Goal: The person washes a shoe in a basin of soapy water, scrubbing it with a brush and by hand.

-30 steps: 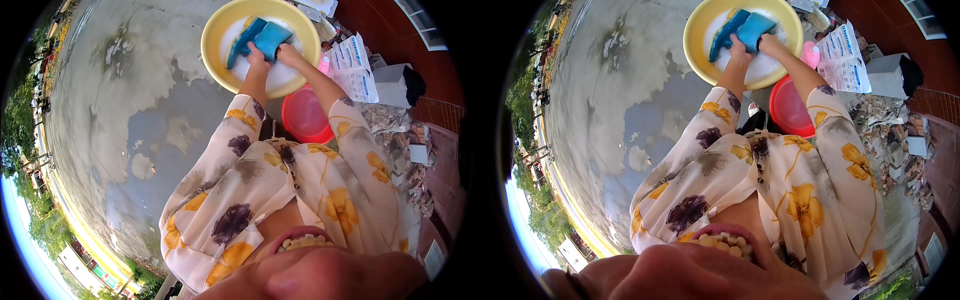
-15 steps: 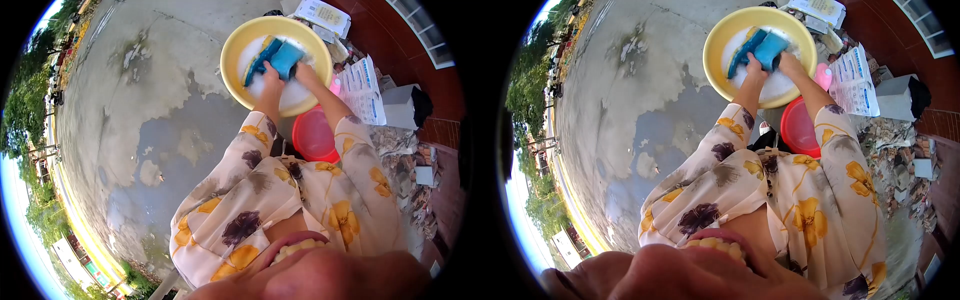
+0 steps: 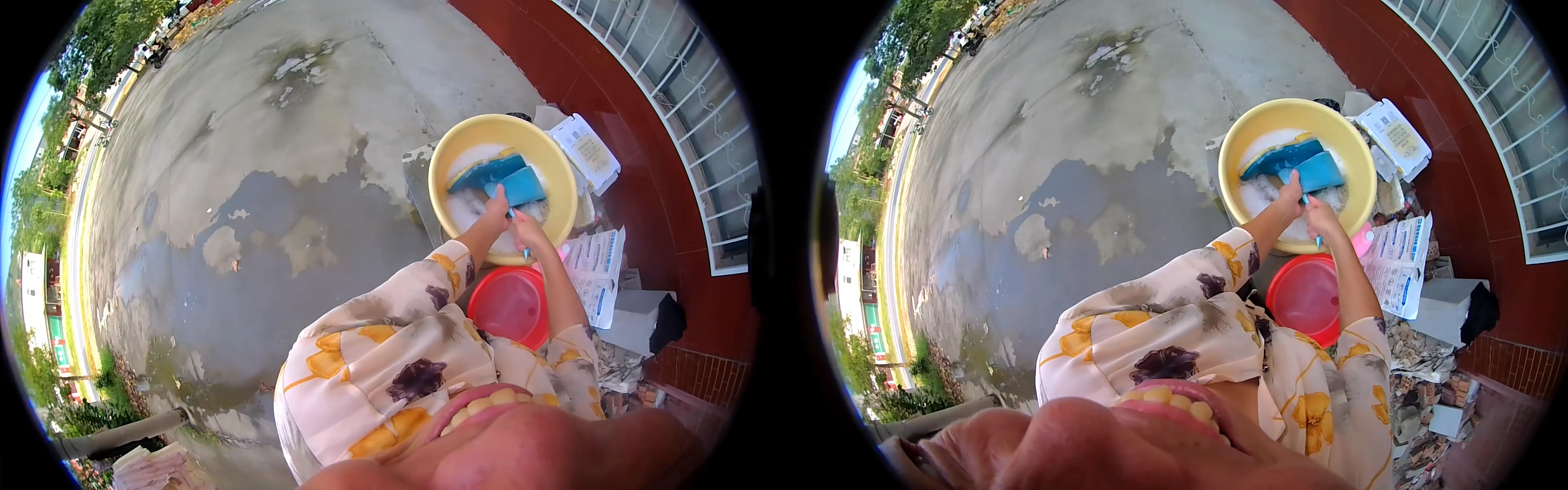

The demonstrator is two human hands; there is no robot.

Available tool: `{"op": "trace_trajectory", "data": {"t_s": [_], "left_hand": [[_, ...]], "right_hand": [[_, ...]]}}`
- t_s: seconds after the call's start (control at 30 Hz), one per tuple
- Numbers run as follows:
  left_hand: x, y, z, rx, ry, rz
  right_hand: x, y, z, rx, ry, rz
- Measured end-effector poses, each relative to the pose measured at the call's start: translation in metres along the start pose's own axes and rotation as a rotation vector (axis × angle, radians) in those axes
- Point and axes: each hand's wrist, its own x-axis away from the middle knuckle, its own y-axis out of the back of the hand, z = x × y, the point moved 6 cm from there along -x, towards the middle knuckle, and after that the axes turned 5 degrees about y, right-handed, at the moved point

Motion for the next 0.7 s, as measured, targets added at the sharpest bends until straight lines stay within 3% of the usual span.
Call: {"op": "trace_trajectory", "data": {"t_s": [0.03, 0.1, 0.2, 0.23, 0.33, 0.4, 0.47, 0.5, 0.6, 0.67, 0.7], "left_hand": [[0.015, -0.006, -0.005, -0.044, -0.035, -0.044], [0.046, -0.015, -0.012, -0.046, -0.084, -0.057], [0.086, -0.033, -0.026, -0.07, -0.058, -0.091], [0.078, -0.03, -0.031, -0.122, -0.074, -0.128], [0.037, -0.021, -0.035, -0.107, -0.127, 0.016], [0.031, -0.016, -0.028, -0.118, -0.134, 0.008], [0.046, -0.022, -0.026, -0.129, -0.142, 0.002], [0.064, -0.028, -0.027, -0.138, -0.104, -0.035], [0.074, -0.028, -0.032, -0.142, -0.062, -0.045], [0.033, -0.017, -0.03, -0.102, -0.139, -0.031], [0.043, -0.019, -0.032, -0.078, -0.088, -0.017]], "right_hand": [[-0.005, 0.001, -0.001, 0.004, 0.003, 0.016], [-0.022, 0.018, 0.001, 0.508, 0.116, -0.112], [-0.064, 0.051, -0.023, 0.53, 0.073, -0.267], [-0.041, 0.04, 0.001, 0.543, 0.06, -0.337], [0.005, -0.009, 0.026, 0.333, 0.065, -0.149], [0.0, -0.003, 0.005, 0.374, 0.096, -0.193], [-0.026, 0.026, -0.004, 0.665, 0.352, -0.326], [-0.031, 0.037, -0.004, 0.549, 0.155, -0.343], [-0.044, 0.039, -0.015, 0.457, 0.1, -0.349], [0.011, -0.003, 0.028, 0.431, 0.137, -0.249], [-0.007, -0.001, 0.006, 0.564, 0.323, -0.349]]}}
